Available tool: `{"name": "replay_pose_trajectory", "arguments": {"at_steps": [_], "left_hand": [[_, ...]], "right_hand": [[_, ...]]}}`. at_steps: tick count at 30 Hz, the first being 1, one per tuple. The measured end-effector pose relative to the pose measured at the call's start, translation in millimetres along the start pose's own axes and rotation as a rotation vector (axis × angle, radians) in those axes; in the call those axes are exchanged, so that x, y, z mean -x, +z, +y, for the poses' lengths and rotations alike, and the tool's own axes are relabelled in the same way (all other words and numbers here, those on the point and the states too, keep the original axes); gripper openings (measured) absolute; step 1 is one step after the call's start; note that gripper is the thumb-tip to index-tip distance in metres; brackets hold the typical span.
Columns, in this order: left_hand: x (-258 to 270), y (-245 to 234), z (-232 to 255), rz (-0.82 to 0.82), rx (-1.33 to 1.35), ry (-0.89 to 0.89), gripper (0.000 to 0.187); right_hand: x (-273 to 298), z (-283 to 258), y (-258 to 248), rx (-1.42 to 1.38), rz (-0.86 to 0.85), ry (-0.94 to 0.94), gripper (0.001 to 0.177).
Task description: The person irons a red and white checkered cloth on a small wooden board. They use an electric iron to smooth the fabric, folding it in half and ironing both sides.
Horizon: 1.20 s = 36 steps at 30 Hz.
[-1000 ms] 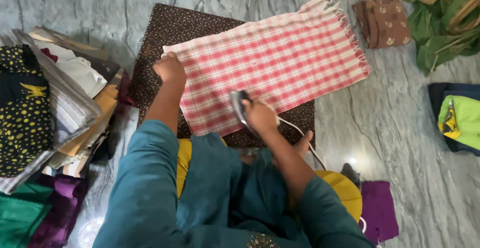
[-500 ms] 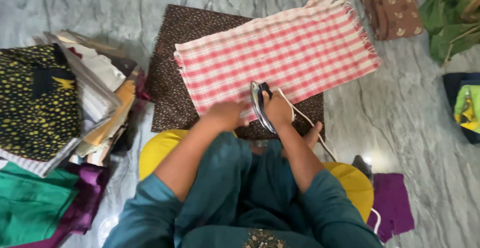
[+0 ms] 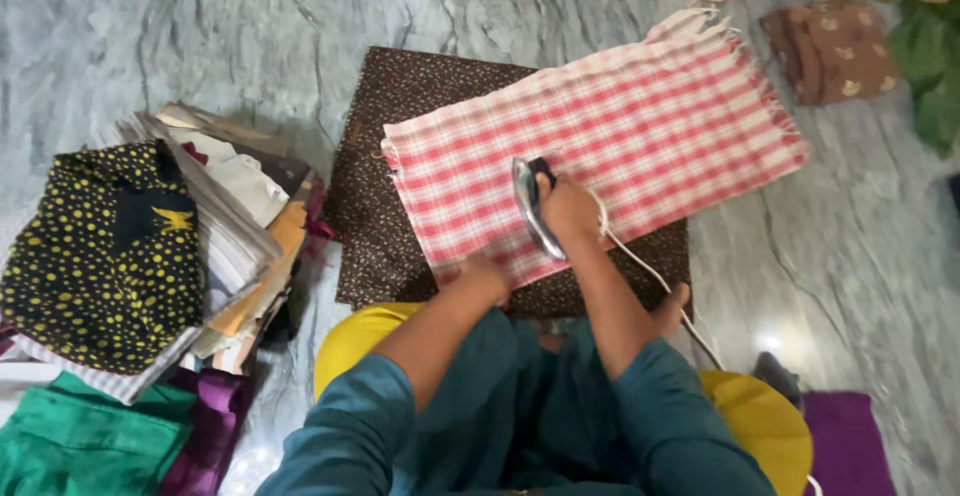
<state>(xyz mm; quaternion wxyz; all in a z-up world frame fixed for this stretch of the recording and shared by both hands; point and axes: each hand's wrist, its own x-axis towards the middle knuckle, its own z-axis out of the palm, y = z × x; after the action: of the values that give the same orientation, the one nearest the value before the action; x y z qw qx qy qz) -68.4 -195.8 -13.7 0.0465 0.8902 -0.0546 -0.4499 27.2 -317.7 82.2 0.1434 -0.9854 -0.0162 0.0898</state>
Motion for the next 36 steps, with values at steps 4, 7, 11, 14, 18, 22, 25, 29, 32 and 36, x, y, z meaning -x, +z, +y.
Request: {"name": "replay_pose_trajectory", "arguments": {"at_steps": [4,7,11,14,18,22,25,29,32,36], "left_hand": [[-5,6,4,-0.056,-0.027,-0.037,0.052],[-7,3,7,-0.092,-0.041,-0.037,0.052],[-8,-4,7,-0.134,-0.073,-0.017,0.052],[-5,-7,7,-0.159,-0.093,-0.003,0.053],[0,-8,8,-0.171,-0.108,0.022,0.053],[1,-6,8,-0.167,-0.135,0.024,0.054],[-7,-3,9,-0.154,-0.148,0.017,0.054],[-15,5,11,-0.112,-0.138,0.008,0.057],[-17,11,12,-0.080,-0.147,-0.008,0.060],[-22,19,10,0.005,-0.121,-0.042,0.067]], "right_hand": [[-56,-10,4,-0.001,0.030,0.032,0.063],[-96,-13,7,-0.032,0.066,0.023,0.063],[-131,-14,9,-0.098,0.113,0.042,0.062],[-136,-12,12,-0.063,0.128,0.026,0.062],[-121,-12,7,-0.035,0.060,0.020,0.062],[-89,-14,-1,-0.055,0.015,0.019,0.062],[-56,-12,-4,-0.037,0.013,-0.022,0.060],[-22,-14,-7,0.040,-0.049,-0.011,0.055],[3,-11,-4,0.063,-0.031,-0.085,0.053],[31,-6,2,0.097,-0.112,-0.116,0.052]]}}
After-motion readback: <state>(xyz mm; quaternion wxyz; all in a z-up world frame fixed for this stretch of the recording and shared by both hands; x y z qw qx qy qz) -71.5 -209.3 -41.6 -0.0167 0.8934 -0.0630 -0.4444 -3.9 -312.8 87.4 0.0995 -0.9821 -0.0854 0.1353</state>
